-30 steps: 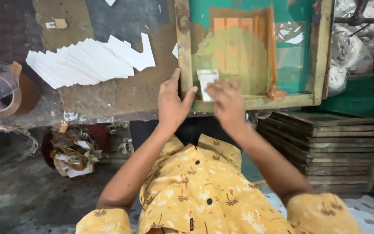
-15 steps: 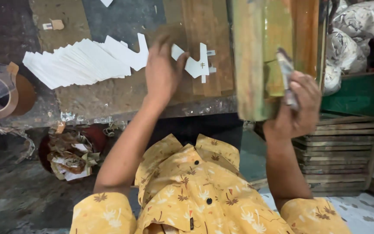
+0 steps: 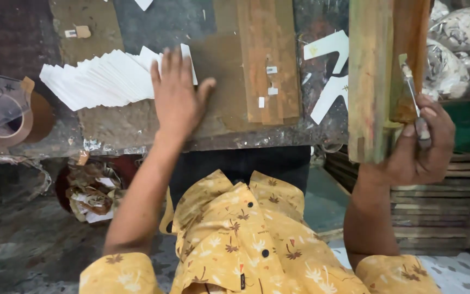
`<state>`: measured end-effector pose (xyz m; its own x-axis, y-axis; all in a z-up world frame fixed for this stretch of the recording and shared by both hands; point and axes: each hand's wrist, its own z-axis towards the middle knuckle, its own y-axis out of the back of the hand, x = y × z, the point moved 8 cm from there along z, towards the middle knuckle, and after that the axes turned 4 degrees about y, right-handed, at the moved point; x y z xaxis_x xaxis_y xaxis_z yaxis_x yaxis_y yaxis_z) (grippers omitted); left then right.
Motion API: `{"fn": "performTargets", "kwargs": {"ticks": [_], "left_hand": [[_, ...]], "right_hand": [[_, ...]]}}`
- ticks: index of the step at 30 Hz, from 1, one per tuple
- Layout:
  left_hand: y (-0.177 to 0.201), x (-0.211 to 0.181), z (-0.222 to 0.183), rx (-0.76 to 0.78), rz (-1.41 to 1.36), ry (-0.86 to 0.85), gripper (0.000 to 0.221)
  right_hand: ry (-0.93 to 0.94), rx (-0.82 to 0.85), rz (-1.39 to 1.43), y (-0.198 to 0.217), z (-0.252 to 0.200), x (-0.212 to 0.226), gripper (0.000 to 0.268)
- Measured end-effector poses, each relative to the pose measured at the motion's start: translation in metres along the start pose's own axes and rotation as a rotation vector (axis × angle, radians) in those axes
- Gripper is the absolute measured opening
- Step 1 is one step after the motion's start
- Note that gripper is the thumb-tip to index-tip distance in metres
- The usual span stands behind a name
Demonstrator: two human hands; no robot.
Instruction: Screen printing designs onto small paper cutouts at a workbench.
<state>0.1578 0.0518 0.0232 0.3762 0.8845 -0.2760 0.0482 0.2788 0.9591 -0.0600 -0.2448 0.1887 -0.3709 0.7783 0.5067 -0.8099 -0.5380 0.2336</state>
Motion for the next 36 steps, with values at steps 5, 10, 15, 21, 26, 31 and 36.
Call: {"fn": "performTargets", "kwargs": {"ticks": [5, 10, 15, 21, 26, 31, 36], "left_hand": [[-0.054, -0.057, -0.016, 0.208, -0.005, -0.106, 0.097], [-0.075, -0.119, -0.021, 0.179, -0.073, -0.264, 0.102], [-0.062, -0.146, -0.046, 0.132, -0.083, -0.302, 0.098], [-0.047, -0.138, -0.062, 0.177, -0.269, -0.446, 0.089], [0.055, -0.108, -0.042, 0.125, -0.767, -0.268, 0.069], [0.049, -0.095, -0.052, 0.151, -1.122, -0.060, 0.067], [-0.026, -0.054, -0.060, 0.072, -0.783, 0.228, 0.071]], "right_hand": [[-0.017, -0.061, 0.042, 0.004, -0.009, -0.009, 0.024], [-0.029, -0.039, 0.016, 0.005, -0.011, -0.010, 0.024], [-0.051, -0.069, 0.018, 0.002, -0.006, -0.005, 0.024], [-0.011, -0.038, 0.017, 0.000, -0.006, -0.006, 0.024], [-0.099, 0.112, -0.013, -0.024, -0.031, -0.006, 0.021], [-0.071, 0.459, -0.062, -0.074, -0.085, -0.008, 0.034], [-0.133, 0.712, -0.021, -0.102, -0.120, -0.014, 0.040]]}}
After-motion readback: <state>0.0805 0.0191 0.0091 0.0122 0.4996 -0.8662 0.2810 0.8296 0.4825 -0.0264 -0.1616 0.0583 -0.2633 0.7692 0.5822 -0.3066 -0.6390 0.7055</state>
